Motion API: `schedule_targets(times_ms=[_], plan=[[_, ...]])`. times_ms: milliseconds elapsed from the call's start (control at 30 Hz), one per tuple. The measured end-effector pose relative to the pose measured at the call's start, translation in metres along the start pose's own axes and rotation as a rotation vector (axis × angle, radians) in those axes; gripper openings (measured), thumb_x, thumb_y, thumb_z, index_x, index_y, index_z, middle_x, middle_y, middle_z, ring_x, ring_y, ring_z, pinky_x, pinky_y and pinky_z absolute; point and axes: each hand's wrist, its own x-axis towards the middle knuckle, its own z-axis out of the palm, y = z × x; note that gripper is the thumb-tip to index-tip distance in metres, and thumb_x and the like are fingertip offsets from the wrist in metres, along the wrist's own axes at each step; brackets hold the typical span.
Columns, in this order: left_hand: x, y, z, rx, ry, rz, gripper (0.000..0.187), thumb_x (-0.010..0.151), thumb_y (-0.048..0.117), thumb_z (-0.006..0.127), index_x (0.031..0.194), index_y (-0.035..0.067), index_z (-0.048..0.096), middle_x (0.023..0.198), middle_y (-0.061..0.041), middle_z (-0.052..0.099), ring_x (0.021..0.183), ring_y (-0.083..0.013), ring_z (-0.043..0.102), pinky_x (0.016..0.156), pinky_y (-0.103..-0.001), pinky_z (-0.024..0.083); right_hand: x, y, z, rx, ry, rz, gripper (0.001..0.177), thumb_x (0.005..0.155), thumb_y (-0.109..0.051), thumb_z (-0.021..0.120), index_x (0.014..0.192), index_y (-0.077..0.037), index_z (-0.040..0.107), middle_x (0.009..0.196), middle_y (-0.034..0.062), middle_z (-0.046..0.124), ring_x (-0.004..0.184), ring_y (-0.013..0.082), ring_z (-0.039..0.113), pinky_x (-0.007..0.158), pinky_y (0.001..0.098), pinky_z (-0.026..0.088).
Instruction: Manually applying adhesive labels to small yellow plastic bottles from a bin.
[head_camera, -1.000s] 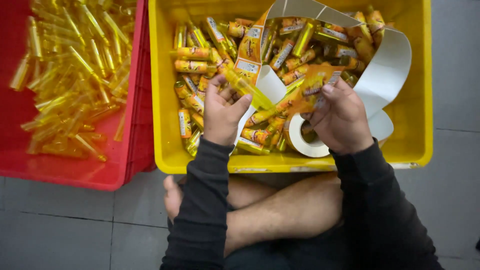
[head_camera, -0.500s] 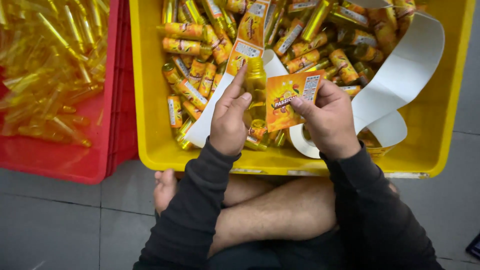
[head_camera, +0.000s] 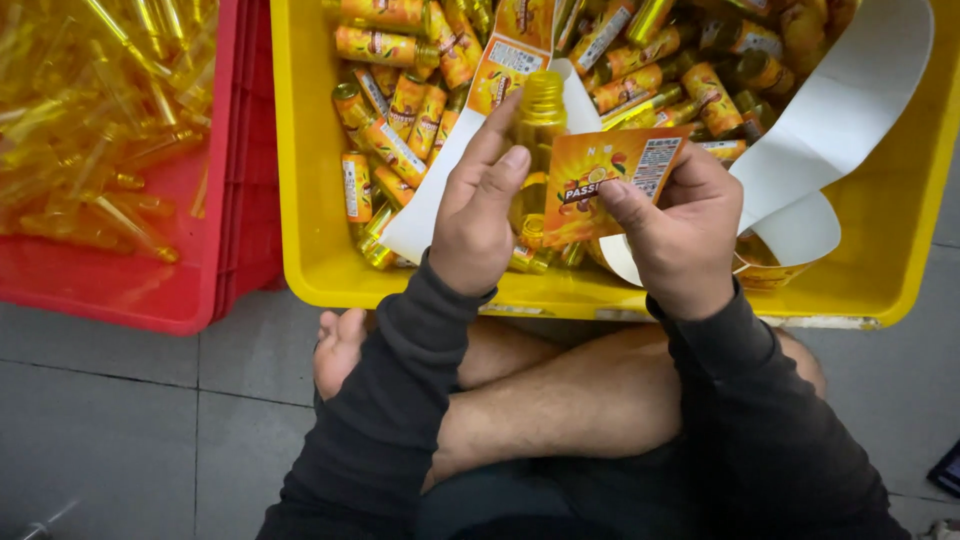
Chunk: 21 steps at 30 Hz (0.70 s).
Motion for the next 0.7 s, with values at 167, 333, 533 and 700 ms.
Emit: schedule_targets(times_ms=[167, 333, 533, 700], plan=[[-0.0001, 0.0038, 0.0039, -0.014, -0.042, 0.023, 0.051, 0.109, 0.013, 0.044, 0.157, -0.004, 0.037, 0.157, -0.016, 0.048, 0.147, -0.0239, 0.046, 0.130, -0.036, 0.032, -0.0025, -0.0040, 0.0057, -0.040, 0.002, -0.048, 0.020, 0.097, 0.002, 0.071, 0.114, 0.002, 0.060, 0.107, 0.0096, 0.068, 0.087, 0.0113, 0.062, 0.086, 0.0224, 0.054], [-0.0007, 0.0015, 0.0059, -0.101, -0.059, -0.012, 0.055, 0.108, 0.015, 0.047, 0.158, -0.004, 0.034, 0.157, -0.019, 0.047, 0.145, -0.0253, 0.048, 0.128, -0.037, 0.035, -0.0018, -0.0049, 0.0079, -0.076, 0.000, -0.036, 0.020, 0.097, 0.005, 0.071, 0.114, 0.004, 0.060, 0.105, 0.0103, 0.069, 0.085, 0.0114, 0.062, 0.082, 0.0216, 0.054], [-0.0011, 0.0036, 0.0091, -0.074, -0.097, -0.006, 0.057, 0.106, 0.014, 0.045, 0.158, -0.004, 0.032, 0.157, -0.021, 0.046, 0.145, -0.0270, 0.047, 0.128, -0.038, 0.036, -0.0026, -0.0050, 0.0076, -0.070, 0.010, -0.044, 0.019, 0.096, 0.005, 0.072, 0.112, 0.004, 0.060, 0.104, 0.0108, 0.069, 0.084, 0.0113, 0.062, 0.081, 0.0211, 0.055], [-0.0020, 0.0001, 0.0097, -0.065, -0.091, 0.013, 0.058, 0.103, 0.012, 0.048, 0.157, -0.004, 0.034, 0.156, -0.021, 0.047, 0.146, -0.0277, 0.047, 0.128, -0.038, 0.035, -0.0025, -0.0047, 0.0065, -0.061, 0.004, -0.062, 0.021, 0.096, 0.005, 0.072, 0.113, 0.003, 0.060, 0.105, 0.0111, 0.069, 0.086, 0.0120, 0.064, 0.083, 0.0217, 0.056]])
